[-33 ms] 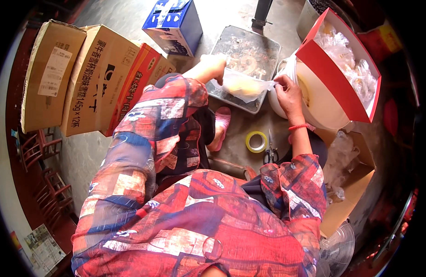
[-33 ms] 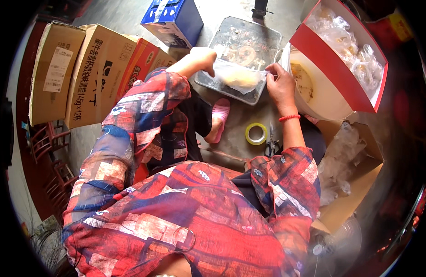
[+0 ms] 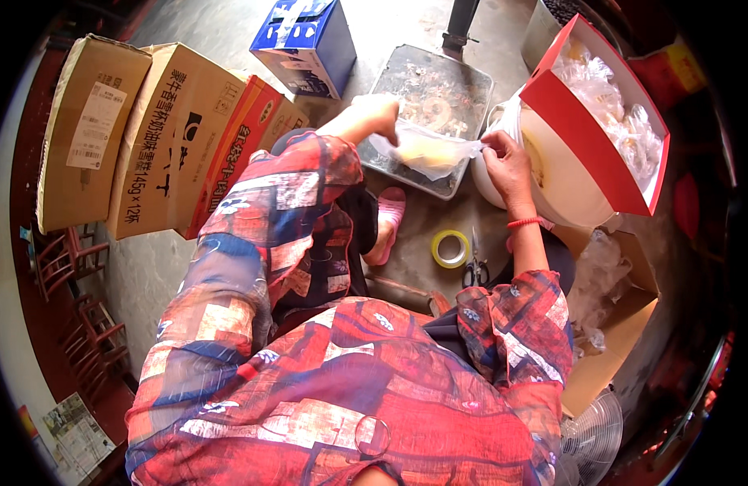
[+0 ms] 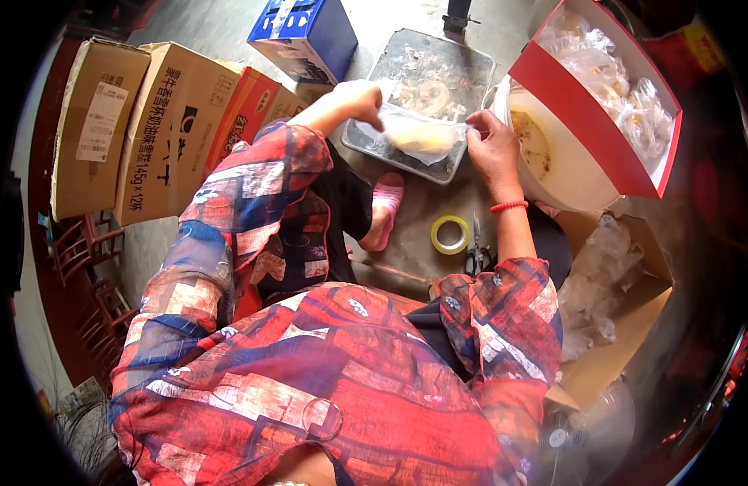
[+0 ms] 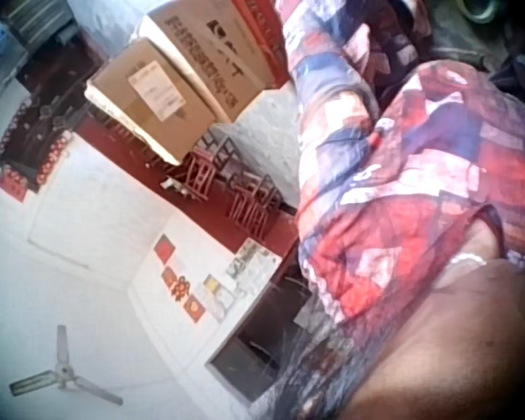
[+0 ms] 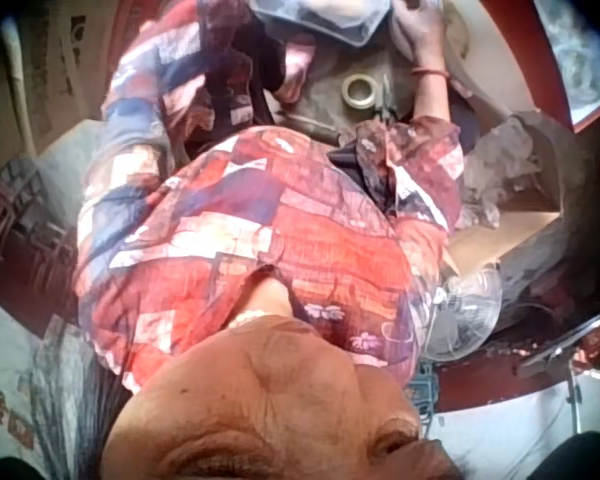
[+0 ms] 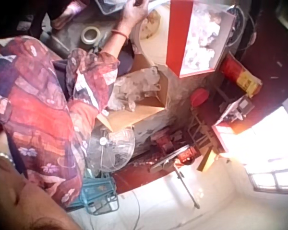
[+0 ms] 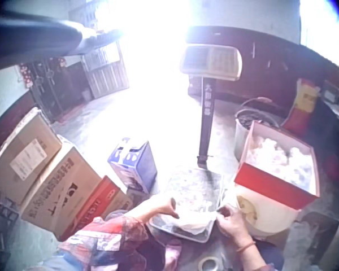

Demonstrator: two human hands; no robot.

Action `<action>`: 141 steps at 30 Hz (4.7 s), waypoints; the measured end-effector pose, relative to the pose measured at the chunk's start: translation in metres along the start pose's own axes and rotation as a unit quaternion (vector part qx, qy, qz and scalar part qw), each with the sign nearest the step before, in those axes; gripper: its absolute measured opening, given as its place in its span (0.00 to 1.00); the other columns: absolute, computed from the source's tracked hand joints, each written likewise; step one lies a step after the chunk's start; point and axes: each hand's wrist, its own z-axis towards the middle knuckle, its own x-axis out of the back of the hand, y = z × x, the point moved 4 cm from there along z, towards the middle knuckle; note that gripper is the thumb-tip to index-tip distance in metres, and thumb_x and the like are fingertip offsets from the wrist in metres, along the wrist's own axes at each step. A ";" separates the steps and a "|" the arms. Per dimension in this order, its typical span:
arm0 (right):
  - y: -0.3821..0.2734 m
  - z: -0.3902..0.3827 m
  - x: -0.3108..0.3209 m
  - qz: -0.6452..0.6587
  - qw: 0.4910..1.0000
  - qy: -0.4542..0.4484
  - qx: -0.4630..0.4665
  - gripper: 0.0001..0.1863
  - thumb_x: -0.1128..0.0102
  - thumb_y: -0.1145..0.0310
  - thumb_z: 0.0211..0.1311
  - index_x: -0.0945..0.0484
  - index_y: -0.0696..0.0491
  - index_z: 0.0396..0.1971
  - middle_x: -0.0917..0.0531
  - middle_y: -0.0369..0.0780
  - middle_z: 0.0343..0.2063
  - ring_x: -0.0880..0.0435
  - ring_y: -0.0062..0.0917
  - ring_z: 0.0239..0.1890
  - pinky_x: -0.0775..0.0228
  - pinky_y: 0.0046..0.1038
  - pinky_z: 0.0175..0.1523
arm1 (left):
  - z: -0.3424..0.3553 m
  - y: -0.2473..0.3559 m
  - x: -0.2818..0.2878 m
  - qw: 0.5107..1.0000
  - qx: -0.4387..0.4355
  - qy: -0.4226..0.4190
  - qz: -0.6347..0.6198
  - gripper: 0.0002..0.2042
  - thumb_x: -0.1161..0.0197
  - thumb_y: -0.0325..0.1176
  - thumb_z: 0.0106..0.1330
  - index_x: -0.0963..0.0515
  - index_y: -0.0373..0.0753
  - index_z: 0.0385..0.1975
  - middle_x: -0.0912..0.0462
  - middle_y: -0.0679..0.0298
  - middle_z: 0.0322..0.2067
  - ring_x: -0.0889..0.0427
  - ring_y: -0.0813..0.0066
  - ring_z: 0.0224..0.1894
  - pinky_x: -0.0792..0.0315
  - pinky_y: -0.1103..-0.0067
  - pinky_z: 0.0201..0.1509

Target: The person takes cobs of corn from a bucket, places them individually into plastic bags, and then puts the bagged corn into a cardboard box.

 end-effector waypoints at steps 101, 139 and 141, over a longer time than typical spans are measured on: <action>0.066 0.021 -0.062 0.069 0.990 0.017 -0.126 0.04 0.40 0.71 0.46 0.22 0.53 0.25 0.18 0.37 0.22 0.19 0.21 0.26 0.29 0.23 0.34 | 0.004 0.074 -0.003 0.900 -0.271 0.325 -0.108 0.03 0.41 0.32 0.49 0.26 0.42 0.22 0.23 0.62 0.23 0.22 0.60 0.28 0.29 0.69 0.31; 0.010 0.018 -0.043 0.132 0.989 -0.061 0.027 0.06 0.45 0.77 0.47 0.22 0.56 0.27 0.19 0.41 0.23 0.19 0.23 0.27 0.29 0.23 0.34 | 0.054 0.069 -0.065 0.997 -0.071 0.001 -0.020 0.52 0.32 0.64 0.33 0.44 0.42 0.60 0.35 0.52 0.56 0.37 0.52 0.58 0.40 0.64 0.60; -0.032 0.024 -0.063 0.129 0.984 -0.107 0.064 0.06 0.45 0.77 0.47 0.22 0.56 0.28 0.20 0.40 0.24 0.20 0.22 0.28 0.29 0.23 0.35 | 0.075 0.031 -0.098 0.936 -0.325 0.092 -0.102 0.33 0.40 0.55 0.51 0.36 0.43 0.55 0.29 0.52 0.51 0.32 0.57 0.54 0.37 0.69 0.57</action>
